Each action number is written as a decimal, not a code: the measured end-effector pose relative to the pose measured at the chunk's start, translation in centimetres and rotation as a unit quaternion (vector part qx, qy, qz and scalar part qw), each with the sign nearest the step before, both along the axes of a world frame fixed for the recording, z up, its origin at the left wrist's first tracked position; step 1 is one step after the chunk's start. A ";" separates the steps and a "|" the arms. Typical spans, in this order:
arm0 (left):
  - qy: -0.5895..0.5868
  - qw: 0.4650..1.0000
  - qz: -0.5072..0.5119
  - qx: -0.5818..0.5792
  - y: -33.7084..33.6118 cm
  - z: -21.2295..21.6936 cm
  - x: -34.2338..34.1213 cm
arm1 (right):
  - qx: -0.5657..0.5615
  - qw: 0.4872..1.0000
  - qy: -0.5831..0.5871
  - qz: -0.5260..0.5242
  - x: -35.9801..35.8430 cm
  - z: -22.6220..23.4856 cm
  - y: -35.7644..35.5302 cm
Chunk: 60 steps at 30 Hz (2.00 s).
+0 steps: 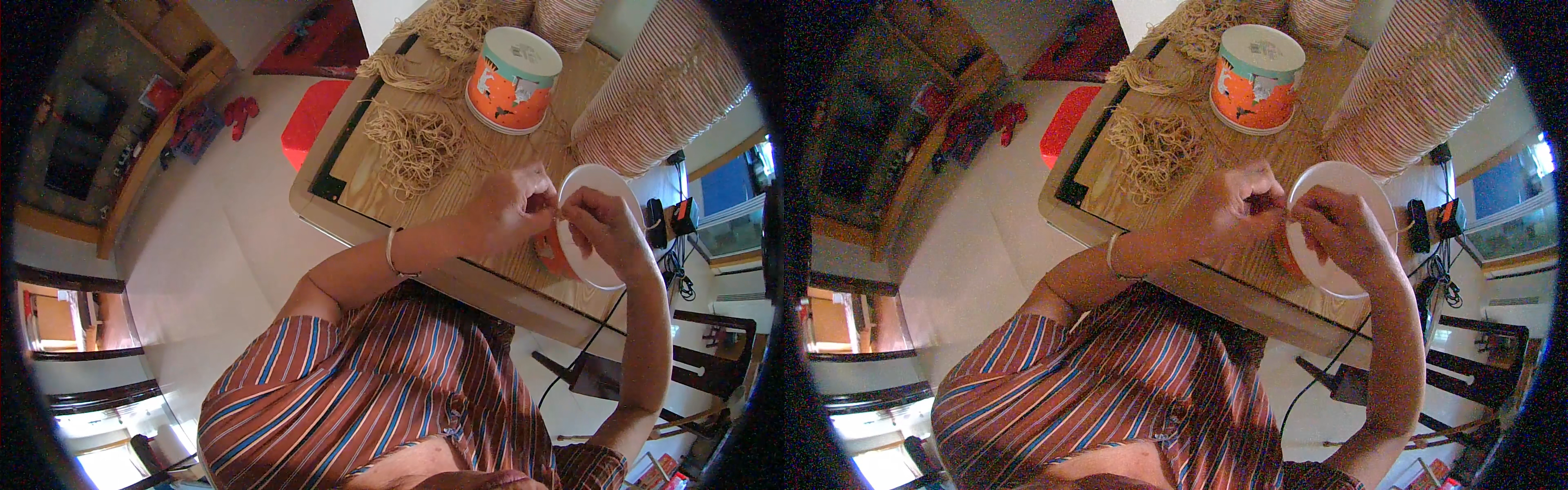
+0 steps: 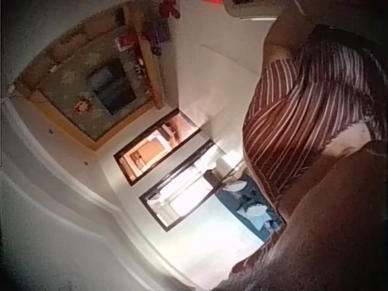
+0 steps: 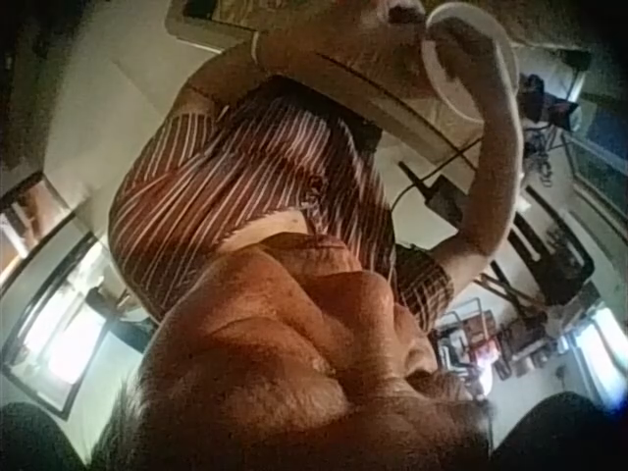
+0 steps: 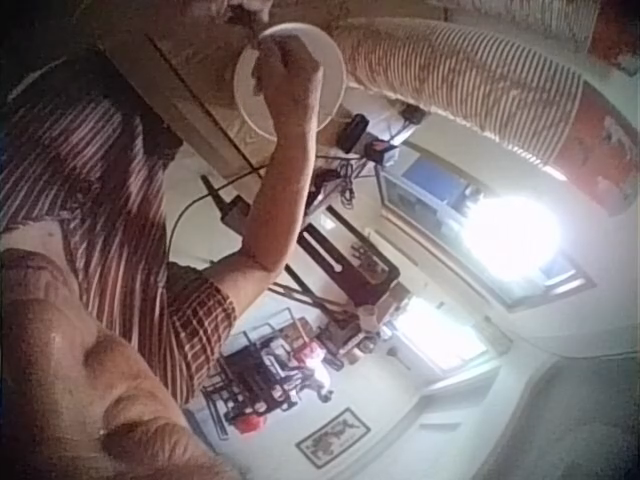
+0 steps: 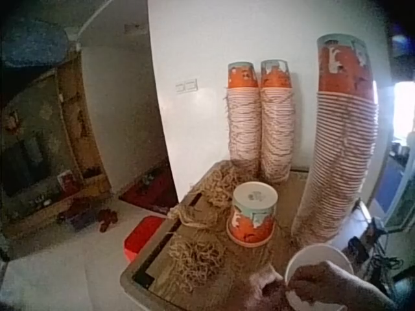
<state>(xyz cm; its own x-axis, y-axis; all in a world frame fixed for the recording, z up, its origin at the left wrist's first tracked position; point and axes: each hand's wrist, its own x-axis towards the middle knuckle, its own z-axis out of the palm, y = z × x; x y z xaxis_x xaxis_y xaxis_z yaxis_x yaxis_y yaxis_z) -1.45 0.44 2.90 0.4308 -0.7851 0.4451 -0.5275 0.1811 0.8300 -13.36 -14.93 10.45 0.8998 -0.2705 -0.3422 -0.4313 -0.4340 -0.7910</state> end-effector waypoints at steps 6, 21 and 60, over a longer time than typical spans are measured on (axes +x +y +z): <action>0.256 0.955 -0.145 0.023 -0.6 -1.1 1.2 | 0.058 0.995 -0.066 0.045 -1.0 -2.2 -1.0; 0.414 0.888 -0.195 0.036 -0.7 -1.3 1.3 | -0.059 0.983 -0.175 -0.006 -1.4 -0.7 1.9; 0.125 0.975 -0.181 0.007 -1.2 -0.7 2.2 | -0.033 0.998 0.019 0.045 0.9 1.2 -0.5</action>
<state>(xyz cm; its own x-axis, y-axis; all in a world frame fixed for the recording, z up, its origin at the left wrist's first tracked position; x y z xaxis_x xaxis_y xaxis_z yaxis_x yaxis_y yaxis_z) 0.71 -0.77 2.21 0.2172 -0.9111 0.3503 -0.2116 0.3063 0.9281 -12.41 -15.48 11.61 0.9085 -0.2117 -0.3602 -0.4167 -0.5223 -0.7440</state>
